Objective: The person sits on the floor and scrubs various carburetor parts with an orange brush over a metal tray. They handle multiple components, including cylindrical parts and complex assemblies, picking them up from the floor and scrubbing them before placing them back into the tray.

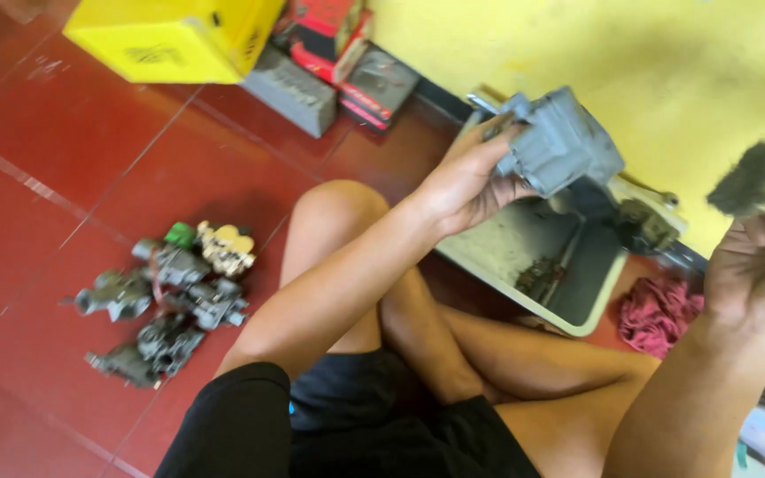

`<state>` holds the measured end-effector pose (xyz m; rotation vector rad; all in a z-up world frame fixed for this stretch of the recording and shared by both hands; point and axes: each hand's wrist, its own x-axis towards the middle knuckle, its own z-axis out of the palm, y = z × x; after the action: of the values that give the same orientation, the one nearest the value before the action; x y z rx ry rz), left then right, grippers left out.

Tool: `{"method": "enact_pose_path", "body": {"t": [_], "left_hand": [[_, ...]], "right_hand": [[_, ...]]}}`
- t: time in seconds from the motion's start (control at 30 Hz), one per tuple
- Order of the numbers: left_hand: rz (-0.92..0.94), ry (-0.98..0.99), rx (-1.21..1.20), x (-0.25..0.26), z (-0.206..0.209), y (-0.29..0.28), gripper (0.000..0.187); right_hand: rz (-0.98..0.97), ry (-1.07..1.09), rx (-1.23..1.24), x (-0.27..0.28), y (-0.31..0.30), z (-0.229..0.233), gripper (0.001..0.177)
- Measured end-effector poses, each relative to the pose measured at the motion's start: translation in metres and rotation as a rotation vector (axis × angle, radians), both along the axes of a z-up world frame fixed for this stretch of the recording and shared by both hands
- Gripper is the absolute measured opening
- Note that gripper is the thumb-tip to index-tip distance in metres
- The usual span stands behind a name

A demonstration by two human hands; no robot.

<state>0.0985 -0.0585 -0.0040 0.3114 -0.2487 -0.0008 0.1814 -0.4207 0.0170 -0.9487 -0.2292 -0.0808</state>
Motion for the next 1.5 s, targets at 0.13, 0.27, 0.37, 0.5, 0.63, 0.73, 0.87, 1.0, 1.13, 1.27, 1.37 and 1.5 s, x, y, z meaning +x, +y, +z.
{"method": "enact_pose_path", "body": {"t": [0.13, 0.27, 0.37, 0.5, 0.63, 0.73, 0.87, 1.0, 1.13, 1.27, 1.37, 1.5], "left_hand": [[-0.144, 0.055, 0.118, 0.047, -0.055, -0.036, 0.022], [-0.173, 0.549, 0.196, 0.054, -0.103, -0.056, 0.029], [-0.084, 0.832, 0.385, 0.051, -0.105, -0.062, 0.030], [-0.052, 0.842, 0.523, 0.062, -0.107, -0.061, 0.052], [-0.043, 0.734, 0.232, 0.052, -0.093, -0.062, 0.034], [-0.205, 0.468, -0.054, 0.050, -0.098, -0.054, 0.047], [-0.220, 0.496, -0.095, 0.041, -0.082, -0.045, 0.051], [-0.157, 0.662, -0.003, 0.042, -0.074, -0.051, 0.048], [-0.144, 0.677, 0.196, 0.049, -0.111, -0.062, 0.033], [-0.072, 0.693, 0.304, 0.056, -0.122, -0.064, 0.047], [-0.073, 0.722, 0.359, 0.048, -0.110, -0.063, 0.063], [-0.029, 0.621, 0.620, 0.040, -0.101, -0.061, 0.078]], "right_hand": [[-0.108, -0.034, 0.017, -0.041, 0.032, 0.010, 0.026], [-0.316, 0.203, -0.137, -0.036, 0.066, -0.055, 0.017], [-0.350, 0.426, -0.095, -0.041, 0.084, -0.073, 0.010], [-0.314, 0.304, -0.024, -0.025, 0.100, -0.070, 0.013], [-0.289, 0.307, -0.046, -0.023, 0.104, -0.091, 0.020], [-0.236, 0.382, 0.009, -0.021, 0.101, -0.109, 0.023], [-0.171, 0.427, 0.013, -0.031, 0.106, -0.099, 0.028], [-0.229, 0.365, -0.096, -0.032, 0.112, -0.089, 0.036], [-0.283, 0.315, -0.119, -0.030, 0.101, -0.103, 0.023], [-0.348, 0.190, -0.192, -0.033, 0.102, -0.100, 0.018], [-0.366, 0.012, -0.343, -0.042, 0.105, -0.093, 0.018], [-0.171, -0.262, -0.624, -0.060, 0.135, -0.067, 0.019]]}}
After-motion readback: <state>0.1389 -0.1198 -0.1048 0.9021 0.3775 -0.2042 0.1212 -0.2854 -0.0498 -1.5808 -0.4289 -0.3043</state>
